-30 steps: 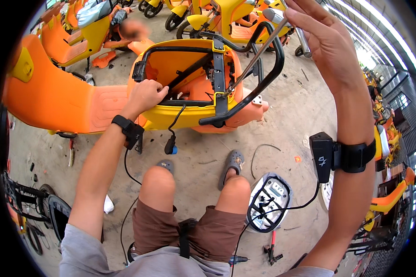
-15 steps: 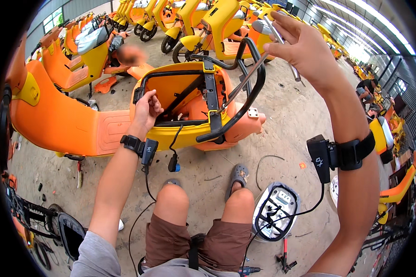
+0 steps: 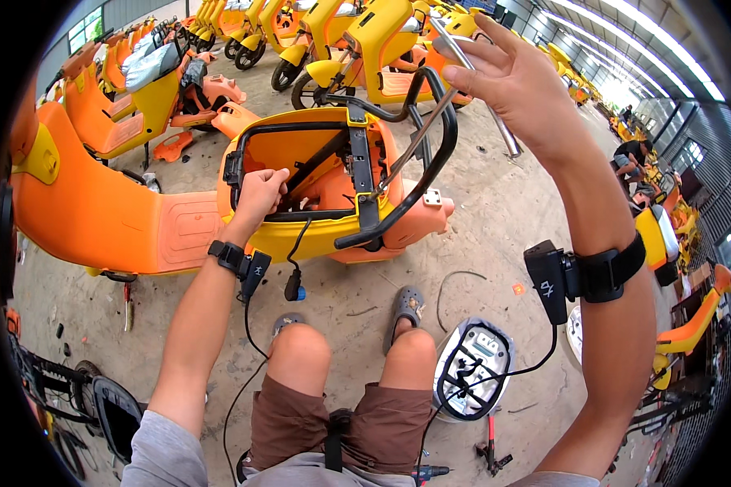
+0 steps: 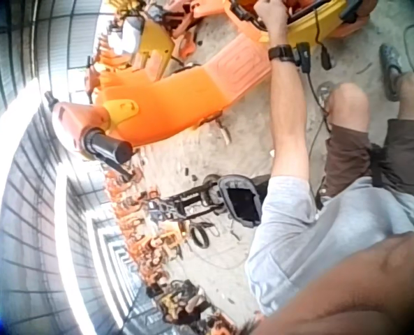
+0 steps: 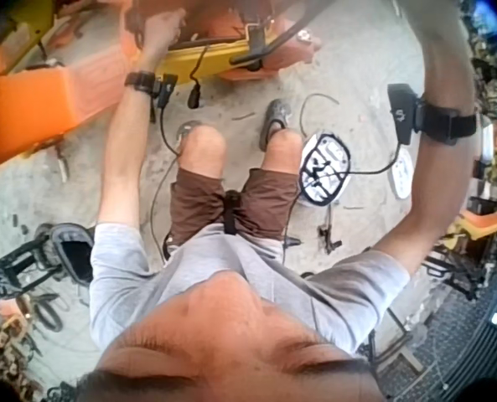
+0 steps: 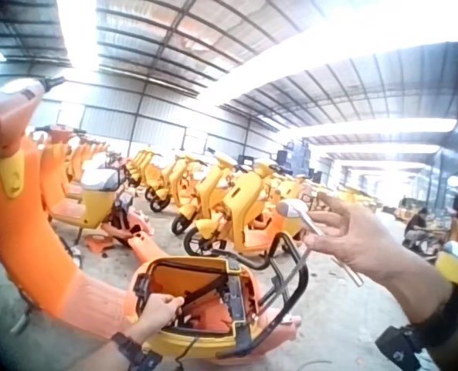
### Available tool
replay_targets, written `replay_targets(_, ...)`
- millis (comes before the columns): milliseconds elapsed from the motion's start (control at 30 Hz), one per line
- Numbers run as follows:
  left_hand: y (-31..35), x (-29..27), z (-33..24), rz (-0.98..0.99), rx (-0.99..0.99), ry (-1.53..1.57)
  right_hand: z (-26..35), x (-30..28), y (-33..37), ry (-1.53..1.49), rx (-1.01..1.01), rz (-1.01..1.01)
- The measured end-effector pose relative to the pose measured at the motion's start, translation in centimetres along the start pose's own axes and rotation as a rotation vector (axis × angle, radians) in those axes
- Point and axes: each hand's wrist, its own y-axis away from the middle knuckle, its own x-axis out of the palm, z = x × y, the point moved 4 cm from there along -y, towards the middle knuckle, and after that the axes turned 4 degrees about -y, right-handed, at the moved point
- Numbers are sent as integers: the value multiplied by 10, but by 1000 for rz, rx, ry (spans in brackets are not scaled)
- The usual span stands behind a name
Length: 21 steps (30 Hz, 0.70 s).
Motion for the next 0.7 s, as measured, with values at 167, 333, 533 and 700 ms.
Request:
replay_targets(167,-1,1,0,-1,43,-57,3,-4,0,-21,-23,31)
replay_targets(333,-3,-1,1,-4,48,-100,18,-8,3,246,-112,108)
replay_targets(533,-6,2,5,-4,65,-128,47,17,2,369,-311,72)
replay_targets(700,-6,-2,4,-26,100,-196,77,26,-1,534,-172,66)
